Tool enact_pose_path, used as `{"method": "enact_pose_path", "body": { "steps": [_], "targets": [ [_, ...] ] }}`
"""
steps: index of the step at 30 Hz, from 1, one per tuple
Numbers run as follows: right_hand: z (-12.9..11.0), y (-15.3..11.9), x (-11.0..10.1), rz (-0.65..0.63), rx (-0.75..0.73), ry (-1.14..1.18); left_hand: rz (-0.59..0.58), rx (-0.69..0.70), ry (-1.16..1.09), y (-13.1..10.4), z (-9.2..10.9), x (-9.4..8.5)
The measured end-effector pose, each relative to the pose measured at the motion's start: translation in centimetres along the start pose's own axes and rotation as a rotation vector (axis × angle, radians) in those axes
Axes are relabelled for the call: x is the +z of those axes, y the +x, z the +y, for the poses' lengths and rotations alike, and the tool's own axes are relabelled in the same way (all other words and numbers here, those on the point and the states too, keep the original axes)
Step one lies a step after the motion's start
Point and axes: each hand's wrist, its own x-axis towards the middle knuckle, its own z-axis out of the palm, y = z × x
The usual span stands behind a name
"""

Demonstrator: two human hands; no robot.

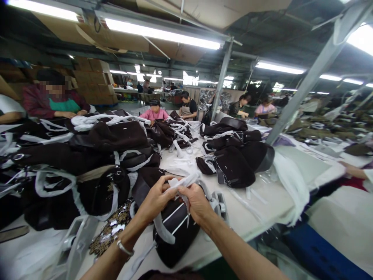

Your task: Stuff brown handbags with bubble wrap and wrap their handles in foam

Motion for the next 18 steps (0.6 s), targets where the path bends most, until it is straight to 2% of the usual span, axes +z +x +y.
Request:
{"method": "enact_pose_path", "body": {
  "steps": [2,5,8,11,12,13,14,16,18],
  "targets": [
    [0.2,0.4,-0.1,-0.031,-0.028,-0.026,0.020,0.022,0.006,0.0,0.2,0.3],
    [0.1,0.5,-0.3,-0.055,-0.040,-0.036,0.119,0.088,0.088,-0.1,0.5,0.8],
    [-0.4,-0.3,-0.9,-0.094,0.042,-0.079,0.238,0.165,0.257,-0.2,0.6,1.2],
    [-1.2,-1.8,-2.2,-0.233,0.213,-0.329,0.334,0.207,0.414,-0.2,0.4,1.2],
    [-1.6,-2.4,-2.6,-0.259,0.222,-0.466,0.354,0.212,0.451,-0.2,0.3,1.1],
    [-1.9,-2.9,-3.0,-0.257,0.168,-0.622,0.368,0.216,0.490,-0.3,0.3,1.1],
    [-2.3,-3.4,-3.3,-0.231,0.043,-0.779,0.377,0.221,0.536,-0.3,0.2,1.1],
    [-3.2,-4.1,-3.3,-0.154,-0.343,-1.022,0.385,0.242,0.648,-0.3,0.2,1.3],
    [-3.9,-4.2,-2.6,-0.167,-0.677,-1.090,0.370,0.280,0.759,-0.4,0.3,1.7]
  ]
}}
